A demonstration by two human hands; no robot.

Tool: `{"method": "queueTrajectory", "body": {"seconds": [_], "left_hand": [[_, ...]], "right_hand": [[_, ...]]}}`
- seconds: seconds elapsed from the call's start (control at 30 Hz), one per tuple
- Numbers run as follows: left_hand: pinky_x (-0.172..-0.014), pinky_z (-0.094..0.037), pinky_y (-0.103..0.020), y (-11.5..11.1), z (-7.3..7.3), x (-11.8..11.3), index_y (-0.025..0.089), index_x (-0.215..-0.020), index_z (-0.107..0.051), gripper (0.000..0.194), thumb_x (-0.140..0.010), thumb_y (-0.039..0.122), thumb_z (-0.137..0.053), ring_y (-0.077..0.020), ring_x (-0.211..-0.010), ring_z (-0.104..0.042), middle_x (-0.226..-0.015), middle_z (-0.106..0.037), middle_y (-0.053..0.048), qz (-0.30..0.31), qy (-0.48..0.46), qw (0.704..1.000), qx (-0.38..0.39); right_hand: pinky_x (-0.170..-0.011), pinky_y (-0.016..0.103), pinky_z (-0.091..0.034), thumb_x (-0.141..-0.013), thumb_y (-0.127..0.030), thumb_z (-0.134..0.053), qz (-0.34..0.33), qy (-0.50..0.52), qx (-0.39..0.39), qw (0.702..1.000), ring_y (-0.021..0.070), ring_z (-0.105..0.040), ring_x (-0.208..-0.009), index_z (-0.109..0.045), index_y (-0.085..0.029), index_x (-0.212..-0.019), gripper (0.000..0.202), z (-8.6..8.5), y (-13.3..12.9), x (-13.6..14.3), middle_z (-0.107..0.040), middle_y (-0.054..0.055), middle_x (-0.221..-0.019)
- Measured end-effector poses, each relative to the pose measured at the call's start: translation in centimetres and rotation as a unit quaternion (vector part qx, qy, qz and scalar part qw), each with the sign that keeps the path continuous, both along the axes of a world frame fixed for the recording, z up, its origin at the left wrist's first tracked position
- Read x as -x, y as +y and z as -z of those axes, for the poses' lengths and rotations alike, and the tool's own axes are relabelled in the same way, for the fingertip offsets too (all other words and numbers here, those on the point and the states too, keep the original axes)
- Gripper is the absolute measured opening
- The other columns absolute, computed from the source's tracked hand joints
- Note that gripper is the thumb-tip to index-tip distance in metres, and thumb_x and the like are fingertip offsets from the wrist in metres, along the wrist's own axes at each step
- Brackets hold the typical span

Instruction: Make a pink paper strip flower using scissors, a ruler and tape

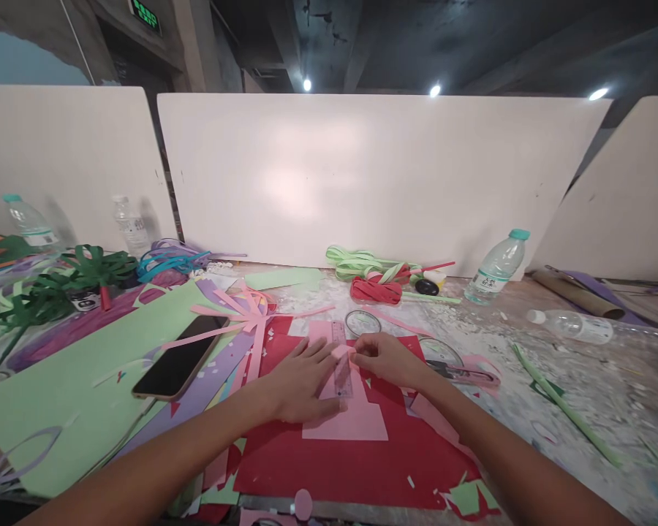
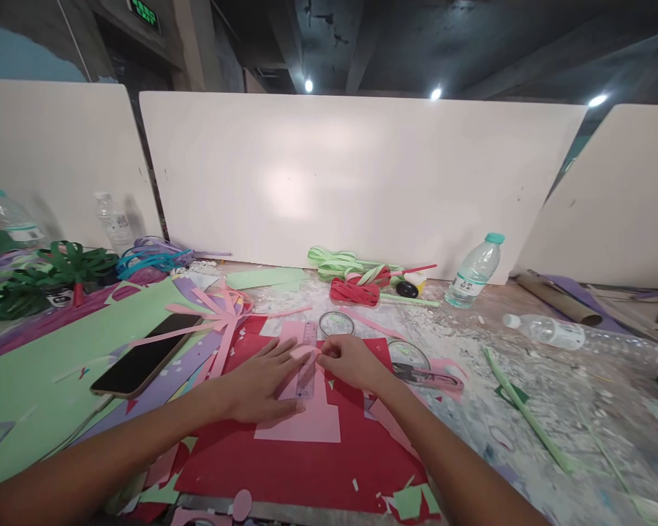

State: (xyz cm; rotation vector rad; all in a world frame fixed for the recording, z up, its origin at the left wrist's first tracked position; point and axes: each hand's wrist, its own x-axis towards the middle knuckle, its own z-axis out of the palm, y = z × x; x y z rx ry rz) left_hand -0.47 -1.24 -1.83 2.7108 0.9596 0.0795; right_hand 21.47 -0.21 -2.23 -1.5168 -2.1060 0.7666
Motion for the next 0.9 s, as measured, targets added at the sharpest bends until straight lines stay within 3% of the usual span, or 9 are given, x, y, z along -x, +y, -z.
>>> {"method": "queueTrajectory", "body": {"seconds": [0.17, 0.37, 0.6, 0.73, 0.9], "left_hand": [[-0.114, -0.01, -0.048, -0.3, -0.3, 0.2, 0.014, -0.147, -0.02, 0.083, -0.084, 0.066, -0.034, -0.032, -0.14, -0.014, -0.153, -0.018, -0.013, 0.016, 0.021, 1.0, 0.014], [-0.114, -0.008, -0.048, -2.8, -1.0, 0.1, 0.019, -0.149, -0.007, 0.084, -0.085, 0.064, -0.035, -0.0304, -0.141, -0.011, -0.154, -0.011, -0.009, 0.012, 0.031, 0.999, 0.026], [-0.115, -0.011, -0.048, -5.0, -1.9, -0.1, 0.015, -0.148, -0.016, 0.072, -0.091, 0.057, -0.029, -0.0306, -0.14, -0.014, -0.153, -0.016, -0.012, 0.006, 0.035, 0.999, 0.036], [-0.114, -0.014, -0.049, -4.8, -1.6, -0.1, 0.019, -0.147, -0.022, 0.064, -0.093, 0.051, -0.03, -0.0303, -0.139, -0.021, -0.152, -0.024, -0.009, 0.006, 0.02, 1.0, 0.007], [-0.113, -0.016, -0.05, -4.4, -1.2, 0.0, 0.021, -0.147, -0.021, 0.068, -0.09, 0.055, -0.034, -0.0315, -0.138, -0.023, -0.153, -0.021, -0.008, 0.009, 0.006, 1.0, -0.005]], "right_hand": [[-0.048, 0.021, -0.032, -0.08, -0.03, -0.051, 0.0, -0.002, -0.006, 1.0, 0.0113, -0.046, -0.053, -0.055, -0.017, -0.064, 0.021, 0.3, 0.3, -0.3, -0.054, -0.001, -0.058], [-0.048, 0.022, -0.03, -0.08, -0.031, -0.05, 0.005, -0.005, -0.01, 1.0, 0.0115, -0.044, -0.052, -0.052, -0.018, -0.06, 0.024, 0.4, 0.4, -0.2, -0.051, -0.002, -0.056], [-0.048, 0.022, -0.029, -0.079, -0.029, -0.049, 0.008, -0.006, -0.016, 1.0, 0.0111, -0.042, -0.053, -0.046, -0.018, -0.057, 0.025, 0.2, 0.2, -0.1, -0.048, -0.002, -0.056], [-0.049, 0.022, -0.033, -0.078, -0.03, -0.051, -0.013, -0.004, 0.008, 1.0, 0.0118, -0.046, -0.054, -0.053, -0.018, -0.06, 0.022, -0.2, 0.0, -0.3, -0.053, -0.002, -0.058], [-0.05, 0.023, -0.036, -0.077, -0.029, -0.055, -0.042, -0.007, 0.021, 0.999, 0.0139, -0.052, -0.055, -0.058, -0.018, -0.061, 0.019, -0.3, -0.4, -0.1, -0.062, 0.001, -0.059]]}}
